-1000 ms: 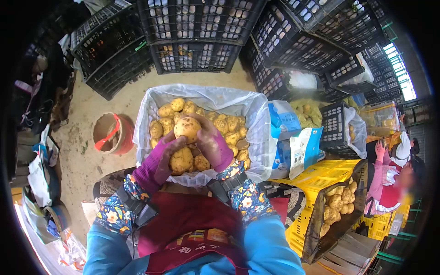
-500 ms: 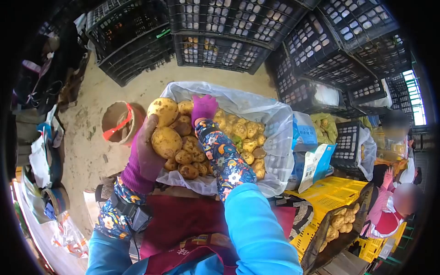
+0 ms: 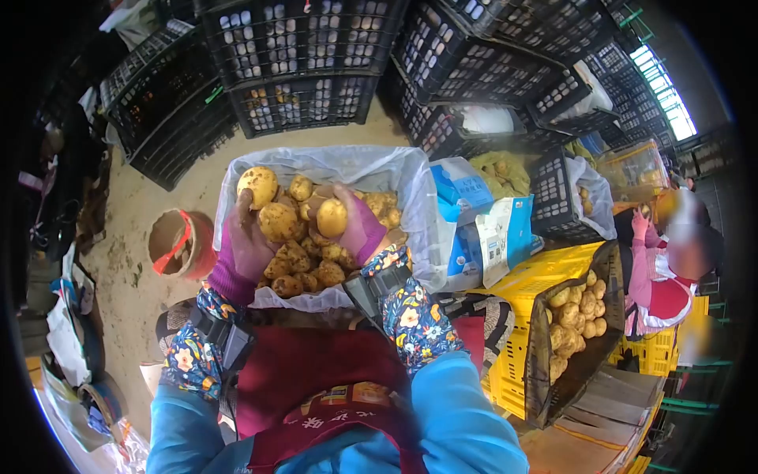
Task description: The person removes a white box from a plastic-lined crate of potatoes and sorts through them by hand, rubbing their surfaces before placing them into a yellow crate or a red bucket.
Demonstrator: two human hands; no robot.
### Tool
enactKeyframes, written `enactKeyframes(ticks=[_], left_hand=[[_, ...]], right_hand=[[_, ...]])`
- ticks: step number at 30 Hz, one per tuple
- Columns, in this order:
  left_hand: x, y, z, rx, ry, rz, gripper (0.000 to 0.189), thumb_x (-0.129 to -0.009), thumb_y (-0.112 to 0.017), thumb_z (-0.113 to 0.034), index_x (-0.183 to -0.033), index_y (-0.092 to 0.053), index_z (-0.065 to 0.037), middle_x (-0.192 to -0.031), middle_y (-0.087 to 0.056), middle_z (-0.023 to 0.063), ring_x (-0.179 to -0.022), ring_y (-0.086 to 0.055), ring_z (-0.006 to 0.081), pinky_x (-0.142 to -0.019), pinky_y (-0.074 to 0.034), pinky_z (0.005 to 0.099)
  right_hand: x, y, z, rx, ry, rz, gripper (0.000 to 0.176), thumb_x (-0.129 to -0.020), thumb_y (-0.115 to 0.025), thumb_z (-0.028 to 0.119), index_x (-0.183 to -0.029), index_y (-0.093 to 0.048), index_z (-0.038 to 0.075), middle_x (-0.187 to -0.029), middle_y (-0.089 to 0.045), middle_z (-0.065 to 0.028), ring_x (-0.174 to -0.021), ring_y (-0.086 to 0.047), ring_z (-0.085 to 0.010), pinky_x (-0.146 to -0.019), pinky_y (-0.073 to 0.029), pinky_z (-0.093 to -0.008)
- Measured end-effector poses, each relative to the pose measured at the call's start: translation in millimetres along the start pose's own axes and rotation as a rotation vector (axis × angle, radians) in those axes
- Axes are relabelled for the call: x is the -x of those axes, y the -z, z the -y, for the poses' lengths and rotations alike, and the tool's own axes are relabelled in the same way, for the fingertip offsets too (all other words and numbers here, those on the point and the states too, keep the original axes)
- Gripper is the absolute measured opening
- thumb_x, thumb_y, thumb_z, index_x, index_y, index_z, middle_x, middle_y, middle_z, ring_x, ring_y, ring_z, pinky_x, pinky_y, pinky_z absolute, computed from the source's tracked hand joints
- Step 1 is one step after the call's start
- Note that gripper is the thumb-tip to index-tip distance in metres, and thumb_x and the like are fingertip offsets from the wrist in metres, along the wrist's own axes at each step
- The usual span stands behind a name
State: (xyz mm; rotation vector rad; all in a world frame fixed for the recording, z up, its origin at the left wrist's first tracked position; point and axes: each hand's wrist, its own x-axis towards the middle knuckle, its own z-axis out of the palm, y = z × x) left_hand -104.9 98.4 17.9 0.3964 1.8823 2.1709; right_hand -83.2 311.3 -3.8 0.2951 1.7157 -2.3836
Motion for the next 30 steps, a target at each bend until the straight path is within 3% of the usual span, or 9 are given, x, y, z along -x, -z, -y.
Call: enactKeyframes(ticks=[1,6,9,11,13,21,24,27,30], left_hand=[[1,-5,-1,0.012,0.009,0.013,0.040,-0.098,-0.052,-0.012,-0.134,-0.042,0.003,-0.130,-0.055,0.0141,-0.117,-0.056,0.0221,-0.096,-0.050,0.0345],[3,-23,0,-0.019,0.002,0.061,0.042,-0.096,-0.054,-0.011,-0.135,-0.043,0.001,-0.131,-0.054,0.0147,-0.120,-0.054,0.0235,-0.097,-0.049,0.0345],[7,-26,-8,0.081,0.052,0.058,0.044,-0.095,-0.056,-0.011,-0.136,-0.043,0.000,-0.132,-0.053,0.0150,-0.122,-0.053,0.0243,-0.097,-0.049,0.0344],[8,-26,-13,0.134,0.065,0.038,0.045,-0.094,-0.057,-0.011,-0.136,-0.043,-0.001,-0.133,-0.053,0.0153,-0.123,-0.052,0.0249,-0.097,-0.048,0.0344],[5,-25,-11,0.158,0.069,0.028,0.047,-0.093,-0.058,-0.011,-0.137,-0.043,-0.002,-0.134,-0.052,0.0155,-0.124,-0.052,0.0255,-0.098,-0.048,0.0344],[-4,-35,17,-0.538,-0.288,0.262,0.055,-0.087,-0.066,-0.018,-0.137,-0.046,-0.003,-0.137,-0.051,0.0158,-0.128,-0.048,0.0252,-0.101,-0.045,0.0352],[5,-48,-5,0.001,-0.042,0.270,0.060,-0.091,-0.063,-0.028,-0.141,-0.042,-0.002,-0.139,-0.050,0.0123,-0.124,-0.052,0.0230,-0.100,-0.045,0.0345],[-4,-38,-4,-0.104,-0.013,0.258,0.057,-0.100,-0.049,-0.037,-0.145,-0.039,-0.004,-0.132,-0.056,0.0111,-0.108,-0.057,0.0162,-0.094,-0.046,0.0298],[-13,-29,13,0.071,0.160,0.271,0.058,-0.098,-0.051,-0.040,-0.145,-0.039,-0.008,-0.136,-0.055,0.0094,-0.111,-0.057,0.0173,-0.094,-0.045,0.0299]], right_hand=[[3,1,5,-0.269,-0.203,0.008,0.050,-0.090,-0.064,0.026,-0.133,-0.050,0.003,-0.116,-0.064,-0.0138,-0.091,-0.067,-0.0210,-0.079,-0.055,-0.0314],[23,-1,-18,0.367,0.149,0.166,0.062,-0.088,-0.067,0.030,-0.140,-0.045,0.003,-0.123,-0.061,-0.0096,-0.103,-0.061,-0.0161,-0.085,-0.050,-0.0275],[31,8,-12,0.107,0.104,0.146,0.054,-0.096,-0.055,0.035,-0.139,-0.046,0.001,-0.128,-0.058,-0.0124,-0.121,-0.054,-0.0188,-0.099,-0.045,-0.0332],[42,15,-7,-0.569,-0.201,0.194,0.058,-0.099,-0.042,0.046,-0.140,-0.042,0.006,-0.133,-0.055,-0.0188,-0.121,-0.056,-0.0353,-0.076,-0.057,-0.0445],[49,15,0,-0.924,-0.205,0.378,0.065,-0.097,-0.040,0.053,-0.145,-0.037,0.010,-0.135,-0.053,-0.0200,-0.112,-0.060,-0.0407,-0.085,-0.054,-0.0497],[55,-9,-6,-0.959,-0.026,0.263,0.056,-0.101,-0.039,0.046,-0.141,-0.040,0.006,-0.133,-0.052,-0.0171,-0.121,-0.055,-0.0296,-0.102,-0.047,-0.0423],[74,-2,-15,-0.389,0.323,0.139,0.052,-0.101,-0.041,0.045,-0.135,-0.045,0.006,-0.131,-0.053,-0.0152,-0.117,-0.057,-0.0303,-0.090,-0.053,-0.0457],[122,19,29,-1.021,0.008,0.230,0.055,-0.097,-0.044,0.054,-0.134,-0.046,0.013,-0.127,-0.057,-0.0153,-0.105,-0.063,-0.0397,-0.072,-0.054,-0.0458],[203,67,54,-0.769,0.402,0.276,0.075,-0.089,-0.050,0.067,-0.143,-0.037,0.016,-0.139,-0.048,-0.0186,-0.120,-0.053,-0.0468,-0.073,-0.055,-0.0469]])
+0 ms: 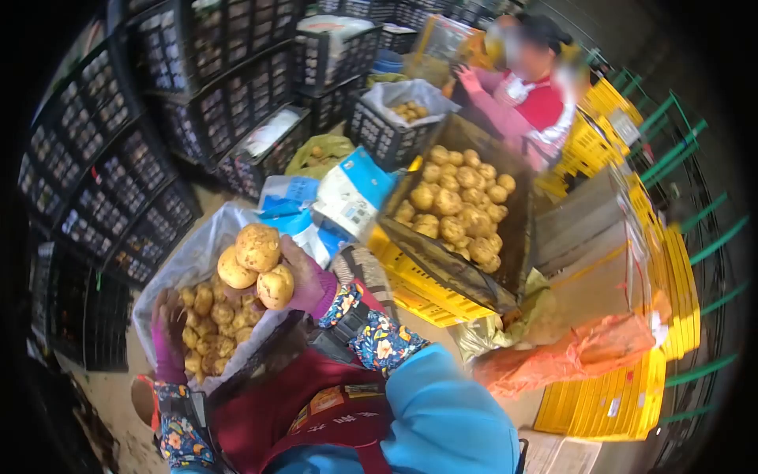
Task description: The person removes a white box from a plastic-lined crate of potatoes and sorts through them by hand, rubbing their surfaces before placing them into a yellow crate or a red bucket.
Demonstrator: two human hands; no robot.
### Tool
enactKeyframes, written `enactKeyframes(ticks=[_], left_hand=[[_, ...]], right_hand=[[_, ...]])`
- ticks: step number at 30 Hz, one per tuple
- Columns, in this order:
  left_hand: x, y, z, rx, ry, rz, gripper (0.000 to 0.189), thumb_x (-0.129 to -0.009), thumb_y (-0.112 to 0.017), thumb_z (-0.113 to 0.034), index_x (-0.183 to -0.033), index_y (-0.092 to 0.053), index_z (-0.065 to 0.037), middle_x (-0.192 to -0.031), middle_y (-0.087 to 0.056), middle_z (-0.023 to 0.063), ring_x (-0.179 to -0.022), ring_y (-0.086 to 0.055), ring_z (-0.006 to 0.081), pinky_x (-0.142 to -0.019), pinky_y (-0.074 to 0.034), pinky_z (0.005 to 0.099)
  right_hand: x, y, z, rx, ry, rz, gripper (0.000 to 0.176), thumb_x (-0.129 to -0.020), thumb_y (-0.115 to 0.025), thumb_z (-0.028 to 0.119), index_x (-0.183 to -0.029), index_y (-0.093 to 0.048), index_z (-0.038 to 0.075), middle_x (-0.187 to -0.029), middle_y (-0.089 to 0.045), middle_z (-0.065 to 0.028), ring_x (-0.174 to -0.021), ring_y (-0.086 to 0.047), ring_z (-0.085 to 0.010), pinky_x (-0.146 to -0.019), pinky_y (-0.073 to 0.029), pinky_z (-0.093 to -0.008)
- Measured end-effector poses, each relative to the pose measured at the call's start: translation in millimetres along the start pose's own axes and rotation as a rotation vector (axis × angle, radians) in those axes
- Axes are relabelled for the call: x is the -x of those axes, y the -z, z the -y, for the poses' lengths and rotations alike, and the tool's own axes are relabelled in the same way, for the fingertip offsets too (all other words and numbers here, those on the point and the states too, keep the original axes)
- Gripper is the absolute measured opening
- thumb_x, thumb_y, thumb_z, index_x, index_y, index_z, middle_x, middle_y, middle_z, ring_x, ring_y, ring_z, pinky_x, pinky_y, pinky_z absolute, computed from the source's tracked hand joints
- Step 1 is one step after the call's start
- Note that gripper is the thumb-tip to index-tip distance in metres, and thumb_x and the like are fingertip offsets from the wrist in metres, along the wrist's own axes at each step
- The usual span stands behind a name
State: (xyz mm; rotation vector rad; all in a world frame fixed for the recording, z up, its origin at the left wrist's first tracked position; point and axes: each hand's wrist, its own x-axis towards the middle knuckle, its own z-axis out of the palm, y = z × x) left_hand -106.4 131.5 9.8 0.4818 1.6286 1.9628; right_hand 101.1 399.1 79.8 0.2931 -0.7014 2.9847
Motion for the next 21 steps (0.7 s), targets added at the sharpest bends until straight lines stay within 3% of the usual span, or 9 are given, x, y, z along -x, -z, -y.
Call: enactKeyframes(ticks=[3,6,10,11,12,15,17,19,21], left_hand=[[-2,8,34,-0.075,0.103,-0.053,0.057,-0.096,-0.055,-0.043,-0.143,-0.042,-0.013,-0.128,-0.059,0.0067,-0.111,-0.059,0.0188,-0.091,-0.046,0.0319],[-11,50,98,-0.109,0.214,-0.047,0.052,-0.096,-0.054,-0.042,-0.140,-0.047,-0.015,-0.127,-0.060,0.0063,-0.112,-0.060,0.0209,-0.086,-0.048,0.0320],[1,46,112,-0.033,0.378,-0.109,0.053,-0.095,-0.056,-0.042,-0.143,-0.044,-0.021,-0.142,-0.050,0.0053,-0.131,-0.046,0.0253,-0.104,-0.033,0.0425],[6,46,111,-0.029,0.384,-0.109,0.055,-0.094,-0.056,-0.043,-0.144,-0.043,-0.022,-0.144,-0.049,0.0054,-0.133,-0.045,0.0254,-0.106,-0.031,0.0431],[9,40,118,-0.030,0.355,-0.197,0.053,-0.095,-0.051,-0.043,-0.142,-0.046,-0.019,-0.136,-0.053,0.0075,-0.119,-0.055,0.0258,-0.092,-0.041,0.0400],[18,29,124,-0.153,0.315,-0.138,0.055,-0.095,-0.053,-0.043,-0.144,-0.043,-0.020,-0.140,-0.049,0.0080,-0.120,-0.054,0.0269,-0.095,-0.039,0.0425],[19,7,110,-0.053,0.450,-0.284,0.052,-0.098,-0.049,-0.040,-0.145,-0.042,-0.019,-0.140,-0.050,0.0074,-0.119,-0.054,0.0251,-0.097,-0.039,0.0400],[15,-14,101,-0.116,0.473,-0.268,0.052,-0.098,-0.050,-0.040,-0.145,-0.042,-0.019,-0.140,-0.050,0.0073,-0.119,-0.054,0.0248,-0.097,-0.039,0.0401],[10,-30,93,-0.168,0.477,-0.249,0.052,-0.098,-0.050,-0.041,-0.145,-0.042,-0.019,-0.140,-0.050,0.0071,-0.120,-0.053,0.0246,-0.098,-0.039,0.0402]], right_hand=[[72,-37,84,0.309,0.257,-0.101,0.090,-0.085,-0.048,0.074,-0.148,-0.030,0.012,-0.144,-0.041,-0.0220,-0.122,-0.051,-0.0485,-0.085,-0.057,-0.0541],[154,-52,148,0.334,0.441,-0.278,0.086,-0.088,-0.043,0.074,-0.144,-0.035,0.009,-0.139,-0.047,-0.0221,-0.120,-0.054,-0.0465,-0.078,-0.058,-0.0467],[231,-36,210,0.553,0.726,-0.691,0.086,-0.088,-0.044,0.073,-0.139,-0.039,0.004,-0.127,-0.055,-0.0248,-0.113,-0.058,-0.0440,-0.075,-0.058,-0.0377],[248,-25,225,0.287,0.705,-0.641,0.089,-0.087,-0.046,0.074,-0.139,-0.039,0.004,-0.124,-0.057,-0.0241,-0.111,-0.059,-0.0425,-0.076,-0.057,-0.0369],[263,-11,228,0.560,0.684,-0.771,0.082,-0.086,-0.057,0.063,-0.140,-0.038,0.003,-0.127,-0.055,-0.0231,-0.109,-0.061,-0.0393,-0.079,-0.057,-0.0366],[290,-27,222,1.579,0.610,-1.045,0.073,-0.085,-0.071,0.036,-0.140,-0.038,0.002,-0.132,-0.051,-0.0207,-0.107,-0.063,-0.0325,-0.083,-0.056,-0.0358],[296,-32,220,1.386,0.906,-0.932,0.062,-0.086,-0.069,0.022,-0.138,-0.041,0.001,-0.130,-0.051,-0.0190,-0.106,-0.063,-0.0280,-0.084,-0.056,-0.0346],[302,-110,235,0.678,1.062,-0.903,0.053,-0.090,-0.063,0.014,-0.137,-0.042,0.001,-0.128,-0.052,-0.0171,-0.106,-0.062,-0.0238,-0.084,-0.056,-0.0329],[328,-139,272,1.398,1.446,-1.119,0.049,-0.091,-0.059,0.014,-0.136,-0.044,0.002,-0.127,-0.052,-0.0150,-0.108,-0.059,-0.0218,-0.085,-0.055,-0.0329]])
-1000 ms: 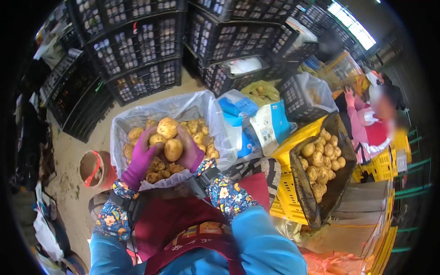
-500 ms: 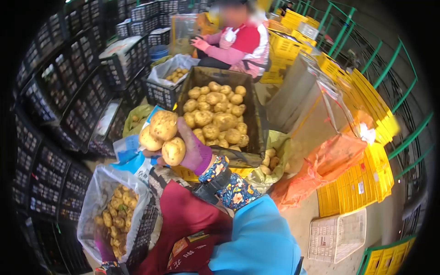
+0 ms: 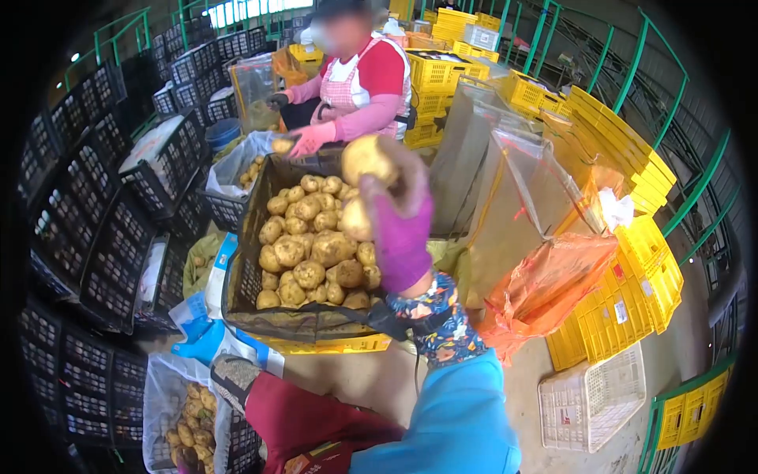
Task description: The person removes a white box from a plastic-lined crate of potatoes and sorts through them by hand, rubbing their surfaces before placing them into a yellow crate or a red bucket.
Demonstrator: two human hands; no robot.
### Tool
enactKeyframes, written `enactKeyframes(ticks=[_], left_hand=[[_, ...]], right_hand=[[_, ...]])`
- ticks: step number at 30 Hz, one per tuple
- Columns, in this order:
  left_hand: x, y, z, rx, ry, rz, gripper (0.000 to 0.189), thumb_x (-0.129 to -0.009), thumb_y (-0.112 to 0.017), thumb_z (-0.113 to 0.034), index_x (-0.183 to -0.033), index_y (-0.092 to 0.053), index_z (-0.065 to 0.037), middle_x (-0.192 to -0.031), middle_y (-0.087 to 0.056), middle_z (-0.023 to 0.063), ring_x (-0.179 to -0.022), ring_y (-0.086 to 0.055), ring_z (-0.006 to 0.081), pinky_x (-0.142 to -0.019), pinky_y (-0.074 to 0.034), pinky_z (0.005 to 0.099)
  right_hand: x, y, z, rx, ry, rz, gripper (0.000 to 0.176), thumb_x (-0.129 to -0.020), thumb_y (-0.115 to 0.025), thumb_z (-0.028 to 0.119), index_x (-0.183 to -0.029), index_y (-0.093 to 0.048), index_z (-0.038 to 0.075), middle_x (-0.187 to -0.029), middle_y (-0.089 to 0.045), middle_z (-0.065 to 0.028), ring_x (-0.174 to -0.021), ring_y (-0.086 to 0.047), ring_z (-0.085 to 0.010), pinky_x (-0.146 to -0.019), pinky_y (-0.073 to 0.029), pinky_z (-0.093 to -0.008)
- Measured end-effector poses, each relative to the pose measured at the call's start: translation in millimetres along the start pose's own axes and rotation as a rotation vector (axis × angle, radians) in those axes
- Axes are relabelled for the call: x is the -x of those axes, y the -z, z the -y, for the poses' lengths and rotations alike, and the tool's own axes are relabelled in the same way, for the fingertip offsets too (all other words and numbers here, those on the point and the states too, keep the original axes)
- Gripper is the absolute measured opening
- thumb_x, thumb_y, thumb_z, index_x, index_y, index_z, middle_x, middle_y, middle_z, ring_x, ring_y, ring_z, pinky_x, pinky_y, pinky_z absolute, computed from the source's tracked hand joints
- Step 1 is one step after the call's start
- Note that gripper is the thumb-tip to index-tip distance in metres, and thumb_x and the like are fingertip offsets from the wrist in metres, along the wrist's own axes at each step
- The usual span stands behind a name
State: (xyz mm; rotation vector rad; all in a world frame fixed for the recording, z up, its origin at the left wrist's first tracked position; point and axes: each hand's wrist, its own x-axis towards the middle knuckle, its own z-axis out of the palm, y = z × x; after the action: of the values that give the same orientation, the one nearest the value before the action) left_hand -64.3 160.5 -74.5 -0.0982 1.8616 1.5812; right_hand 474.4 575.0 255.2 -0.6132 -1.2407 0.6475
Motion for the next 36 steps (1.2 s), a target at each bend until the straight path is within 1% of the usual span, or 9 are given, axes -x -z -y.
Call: enactKeyframes(ticks=[6,8,10,12,16,19,23,26,36], left_hand=[[9,-20,-19,-0.082,-0.006,0.014,0.054,-0.098,-0.050,-0.042,-0.146,-0.041,-0.020,-0.141,-0.050,0.0067,-0.121,-0.053,0.0238,-0.099,-0.039,0.0406],[9,-23,-21,-0.089,-0.017,0.024,0.054,-0.097,-0.050,-0.043,-0.146,-0.041,-0.020,-0.141,-0.050,0.0066,-0.121,-0.052,0.0236,-0.099,-0.039,0.0407],[9,-15,-26,-0.091,-0.035,0.035,0.055,-0.097,-0.050,-0.043,-0.146,-0.041,-0.020,-0.141,-0.050,0.0064,-0.121,-0.052,0.0233,-0.100,-0.039,0.0408],[7,2,-26,-0.079,-0.062,0.039,0.055,-0.097,-0.050,-0.044,-0.146,-0.041,-0.021,-0.141,-0.049,0.0063,-0.121,-0.052,0.0231,-0.100,-0.039,0.0409],[-10,64,-45,-0.072,-0.222,0.114,0.056,-0.097,-0.050,-0.045,-0.147,-0.040,-0.021,-0.141,-0.049,0.0060,-0.122,-0.051,0.0226,-0.101,-0.039,0.0411],[-42,126,-24,-0.423,-0.538,0.129,0.034,-0.103,-0.042,-0.017,-0.136,-0.047,-0.009,-0.105,-0.061,0.0031,-0.091,-0.064,0.0108,-0.067,-0.051,0.0203],[10,145,-48,0.081,-0.232,-0.108,0.053,-0.096,-0.057,-0.039,-0.139,-0.047,-0.011,-0.124,-0.060,0.0061,-0.108,-0.060,0.0198,-0.089,-0.047,0.0366],[11,171,-58,0.096,-0.122,-0.385,0.044,-0.091,-0.064,-0.034,-0.126,-0.059,-0.008,-0.109,-0.066,0.0062,-0.091,-0.064,0.0160,-0.073,-0.050,0.0275],[-67,136,-6,-1.855,-0.404,-0.223,0.055,-0.071,-0.074,-0.033,-0.117,-0.062,-0.007,-0.107,-0.067,0.0126,-0.110,-0.058,0.0297,-0.103,-0.038,0.0456]], right_hand=[[-234,107,18,0.808,0.986,-0.459,0.043,-0.082,-0.071,0.025,-0.124,-0.063,0.021,-0.128,-0.052,-0.0158,-0.116,-0.054,-0.0320,-0.098,-0.047,-0.0427],[-277,135,0,1.421,0.322,-0.505,0.047,-0.080,-0.070,0.041,-0.125,-0.063,0.029,-0.134,-0.050,-0.0167,-0.119,-0.053,-0.0354,-0.099,-0.046,-0.0460],[-286,135,-11,1.406,0.230,-0.407,0.051,-0.079,-0.066,0.051,-0.127,-0.062,0.032,-0.137,-0.049,-0.0155,-0.120,-0.053,-0.0364,-0.099,-0.046,-0.0471],[-270,101,-34,1.177,0.676,-0.307,0.034,-0.076,-0.073,0.028,-0.106,-0.070,0.012,-0.108,-0.065,-0.0144,-0.108,-0.060,-0.0335,-0.094,-0.047,-0.0418],[-149,-43,-72,0.684,0.428,0.144,0.027,-0.076,-0.075,0.020,-0.090,-0.064,0.000,-0.096,-0.064,-0.0176,-0.092,-0.063,-0.0314,-0.086,-0.049,-0.0373],[-31,-153,-101,0.636,0.748,0.367,0.011,-0.086,-0.068,0.013,-0.087,-0.064,0.002,-0.088,-0.064,-0.0136,-0.085,-0.064,-0.0254,-0.077,-0.051,-0.0354],[144,-290,-89,0.019,-0.167,1.140,0.021,-0.096,-0.058,0.015,-0.109,-0.065,0.000,-0.095,-0.068,-0.0108,-0.091,-0.063,-0.0183,-0.078,-0.050,-0.0324],[271,-366,-112,-0.262,-0.185,1.476,0.054,-0.097,-0.058,0.025,-0.143,-0.042,0.001,-0.134,-0.055,-0.0225,-0.127,-0.052,-0.0268,-0.103,-0.041,-0.0334],[429,-395,-127,-0.157,-0.448,2.081,0.055,-0.092,-0.063,0.037,-0.133,-0.052,0.002,-0.129,-0.059,-0.0205,-0.119,-0.059,-0.0290,-0.098,-0.047,-0.0355]])
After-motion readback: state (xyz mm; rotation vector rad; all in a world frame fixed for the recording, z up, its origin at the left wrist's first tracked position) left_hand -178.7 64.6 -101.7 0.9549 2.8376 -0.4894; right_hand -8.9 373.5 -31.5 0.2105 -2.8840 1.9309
